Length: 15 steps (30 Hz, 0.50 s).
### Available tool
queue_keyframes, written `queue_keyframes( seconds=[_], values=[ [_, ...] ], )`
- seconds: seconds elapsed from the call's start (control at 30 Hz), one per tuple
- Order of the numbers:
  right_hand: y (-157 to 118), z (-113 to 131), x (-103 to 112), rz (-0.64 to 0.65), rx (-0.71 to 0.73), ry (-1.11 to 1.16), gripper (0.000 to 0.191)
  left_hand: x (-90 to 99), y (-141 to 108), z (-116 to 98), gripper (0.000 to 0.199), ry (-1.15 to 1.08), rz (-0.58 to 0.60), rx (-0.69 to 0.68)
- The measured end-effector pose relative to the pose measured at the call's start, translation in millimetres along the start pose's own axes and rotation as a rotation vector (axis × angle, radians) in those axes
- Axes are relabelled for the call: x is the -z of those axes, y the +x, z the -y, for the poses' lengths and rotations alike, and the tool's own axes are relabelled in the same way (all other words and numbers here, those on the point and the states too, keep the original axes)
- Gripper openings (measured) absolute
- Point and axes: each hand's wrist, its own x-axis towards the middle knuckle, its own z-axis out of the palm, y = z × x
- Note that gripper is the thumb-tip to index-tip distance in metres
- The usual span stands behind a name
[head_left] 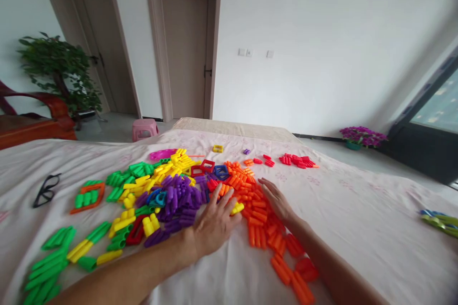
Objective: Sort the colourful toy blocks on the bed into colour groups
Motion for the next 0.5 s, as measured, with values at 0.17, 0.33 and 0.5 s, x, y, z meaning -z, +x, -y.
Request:
queue_keyframes(
  seconds=[0.17,0.33,0.5],
  values=[
    [37.8,54.4,-64.1,0.004,-0.043,0.190,0.061,7.3,-30.1,56.3,0.024,-0.041,-0.059,0.294],
    [50.9,96.2,-102.7,0.137,0.040,0.414,0.053,10.1,-74.8,138.7,0.030,-0.342,-0.213,0.518],
    [79.5,77.3,-99.5,-0.026,0.109,0.116,0.051,-4.4,-129.3,226.5,0.047,-0.273,-0.215,1.001]
  ],
)
